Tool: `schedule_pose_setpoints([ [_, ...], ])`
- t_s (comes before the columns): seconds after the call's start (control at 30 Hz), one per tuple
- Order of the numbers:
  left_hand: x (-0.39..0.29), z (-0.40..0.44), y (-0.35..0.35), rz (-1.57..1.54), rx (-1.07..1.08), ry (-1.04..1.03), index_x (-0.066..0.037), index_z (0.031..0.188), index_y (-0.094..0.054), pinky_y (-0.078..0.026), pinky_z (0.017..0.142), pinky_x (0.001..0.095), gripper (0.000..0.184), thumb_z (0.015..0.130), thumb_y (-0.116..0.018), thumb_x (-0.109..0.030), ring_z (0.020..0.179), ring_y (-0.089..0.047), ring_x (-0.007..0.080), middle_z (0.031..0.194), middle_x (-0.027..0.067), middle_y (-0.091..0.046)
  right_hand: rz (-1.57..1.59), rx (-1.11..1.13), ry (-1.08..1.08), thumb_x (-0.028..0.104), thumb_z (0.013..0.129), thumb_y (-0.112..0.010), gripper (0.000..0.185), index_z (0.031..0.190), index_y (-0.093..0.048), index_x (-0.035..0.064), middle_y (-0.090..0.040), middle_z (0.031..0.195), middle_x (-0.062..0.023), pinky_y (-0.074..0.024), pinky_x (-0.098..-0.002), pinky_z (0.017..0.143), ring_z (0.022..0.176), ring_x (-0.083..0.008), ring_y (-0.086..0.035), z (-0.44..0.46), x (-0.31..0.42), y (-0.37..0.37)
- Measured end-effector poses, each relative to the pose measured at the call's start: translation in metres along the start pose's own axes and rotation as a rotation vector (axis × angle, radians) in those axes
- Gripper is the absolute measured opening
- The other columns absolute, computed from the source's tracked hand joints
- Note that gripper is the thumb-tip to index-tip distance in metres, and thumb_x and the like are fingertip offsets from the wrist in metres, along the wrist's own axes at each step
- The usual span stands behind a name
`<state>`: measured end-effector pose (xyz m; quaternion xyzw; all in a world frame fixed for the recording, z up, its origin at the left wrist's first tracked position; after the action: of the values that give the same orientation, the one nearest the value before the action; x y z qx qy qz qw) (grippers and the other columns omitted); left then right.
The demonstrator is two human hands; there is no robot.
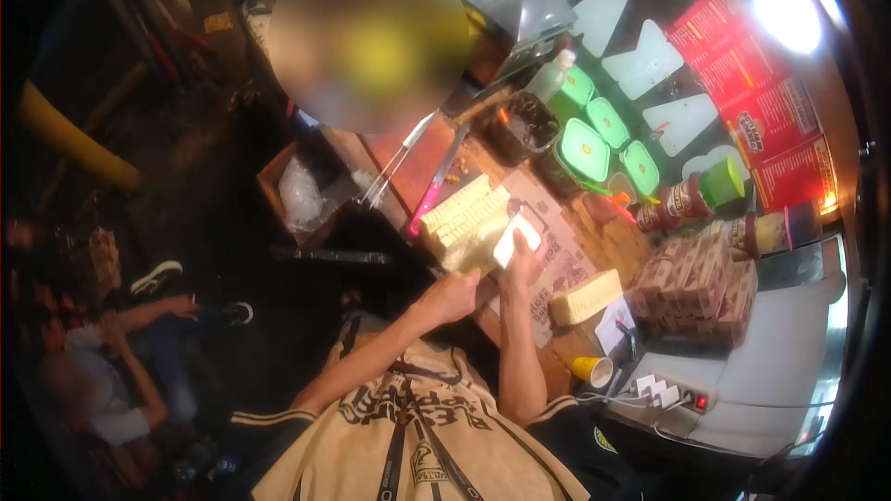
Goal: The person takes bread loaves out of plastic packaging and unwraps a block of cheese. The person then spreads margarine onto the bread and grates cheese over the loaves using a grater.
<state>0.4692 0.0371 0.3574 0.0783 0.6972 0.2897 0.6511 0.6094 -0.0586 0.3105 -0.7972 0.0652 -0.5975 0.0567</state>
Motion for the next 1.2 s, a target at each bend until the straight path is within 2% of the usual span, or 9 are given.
schedule_pose_setpoints([
  [0.13, 0.007, 0.002, -0.005, 0.016, 0.020, 0.032, 0.006, 0.085, -0.050, -0.048, 0.059, 0.0534, 0.012, 0.086, -0.047, -0.006, 0.066, -0.059, 0.0495, 0.066, 0.0337, -0.056, 0.033, 0.097, 0.000, -0.001, 0.083, -0.065, 0.044, 0.121, -0.045, 0.0007, -0.059, 0.106, -0.0113, -0.0516, -0.0320, 0.076, 0.089, -0.0198, -0.060, -0.017, -0.005, 0.002],
  [0.23, 0.004, -0.008, -0.015, -0.007, 0.035, 0.014, 0.006, 0.085, -0.050, -0.048, 0.058, 0.0533, 0.012, 0.087, -0.047, -0.006, 0.065, -0.059, 0.0495, 0.065, 0.0335, -0.055, 0.090, -0.033, -0.018, 0.002, 0.083, -0.066, 0.043, 0.121, -0.045, 0.0021, -0.060, 0.101, -0.0104, -0.0513, -0.0305, 0.074, 0.086, -0.0193, -0.060, 0.025, -0.010, 0.006],
  [0.4, -0.005, -0.003, -0.003, 0.015, -0.001, -0.008, 0.006, 0.085, -0.050, -0.048, 0.058, 0.0531, 0.011, 0.084, -0.047, -0.004, 0.064, -0.059, 0.0494, 0.064, 0.0333, -0.056, -0.123, 0.048, 0.027, 0.000, 0.081, -0.067, 0.046, 0.122, -0.045, 0.0005, -0.058, 0.108, -0.0107, -0.0504, -0.0311, 0.080, 0.095, -0.0196, -0.058, -0.022, -0.002, 0.011],
  [0.6, -0.004, -0.010, -0.012, -0.034, -0.034, 0.027, 0.005, 0.086, -0.050, -0.047, 0.058, 0.0533, 0.011, 0.088, -0.047, -0.005, 0.068, -0.058, 0.0500, 0.066, 0.0334, -0.055, 0.019, -0.020, 0.063, 0.002, 0.082, -0.067, 0.044, 0.121, -0.046, 0.0013, -0.059, 0.105, -0.0108, -0.0487, -0.0297, 0.077, 0.092, -0.0195, -0.059, 0.036, 0.001, 0.001],
  [0.8, -0.004, 0.004, -0.003, -0.033, -0.071, 0.041, 0.005, 0.085, -0.051, -0.046, 0.058, 0.0524, 0.011, 0.089, -0.049, -0.005, 0.070, -0.059, 0.0484, 0.067, 0.0318, -0.055, 0.003, 0.087, 0.027, 0.004, 0.080, -0.069, 0.043, 0.118, -0.048, 0.0037, -0.059, 0.103, -0.0105, -0.0510, -0.0307, 0.074, 0.090, -0.0192, -0.059, -0.015, 0.019, -0.007],
  [0.9, -0.016, -0.005, 0.000, -0.025, -0.066, 0.009, 0.003, 0.083, -0.051, -0.045, 0.056, 0.0519, 0.012, 0.090, -0.049, -0.006, 0.068, -0.059, 0.0474, 0.067, 0.0306, -0.056, 0.032, -0.053, 0.186, 0.006, 0.078, -0.071, 0.043, 0.116, -0.049, 0.0041, -0.059, 0.101, -0.0084, -0.0476, -0.0307, 0.079, 0.092, -0.0187, -0.058, 0.045, 0.009, -0.004],
  [1.13, -0.014, -0.009, 0.007, -0.056, -0.084, 0.082, 0.003, 0.087, -0.057, -0.046, 0.059, 0.0468, 0.019, 0.093, -0.047, -0.011, 0.073, -0.061, 0.0451, 0.074, 0.0283, -0.059, 0.170, -0.051, 0.424, 0.003, 0.083, -0.067, 0.037, 0.115, -0.049, 0.0079, -0.056, 0.105, -0.0066, -0.0468, -0.0300, 0.080, 0.092, -0.0173, -0.056, 0.108, 0.115, 0.023],
  [1.17, -0.011, -0.010, 0.009, -0.078, -0.090, 0.094, 0.003, 0.088, -0.058, -0.046, 0.060, 0.0456, 0.020, 0.094, -0.046, -0.012, 0.073, -0.061, 0.0443, 0.075, 0.0276, -0.060, 0.246, -0.066, 0.336, 0.002, 0.085, -0.063, 0.034, 0.116, -0.048, 0.0069, -0.056, 0.106, -0.0073, -0.0481, -0.0300, 0.079, 0.093, -0.0170, -0.056, 0.110, 0.136, 0.033],
  [1.2, -0.003, -0.011, 0.008, -0.109, -0.079, 0.110, 0.003, 0.089, -0.058, -0.044, 0.055, 0.0407, 0.020, 0.094, -0.046, -0.012, 0.064, -0.058, 0.0348, 0.069, 0.0209, -0.057, 0.290, -0.040, 0.356, 0.003, 0.086, -0.062, 0.035, 0.117, -0.047, 0.0067, -0.056, 0.107, -0.0084, -0.0491, -0.0304, 0.079, 0.095, -0.0176, -0.056, 0.125, 0.150, 0.045],
])
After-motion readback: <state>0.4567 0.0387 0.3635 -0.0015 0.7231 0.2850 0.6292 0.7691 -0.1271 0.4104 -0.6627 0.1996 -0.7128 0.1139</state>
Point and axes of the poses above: each hand's wrist, its own z-axis towards the middle knuckle, its own y-axis out of the back of the hand, x = y × z, the point moved 10 cm from there along z, towards the middle knuckle
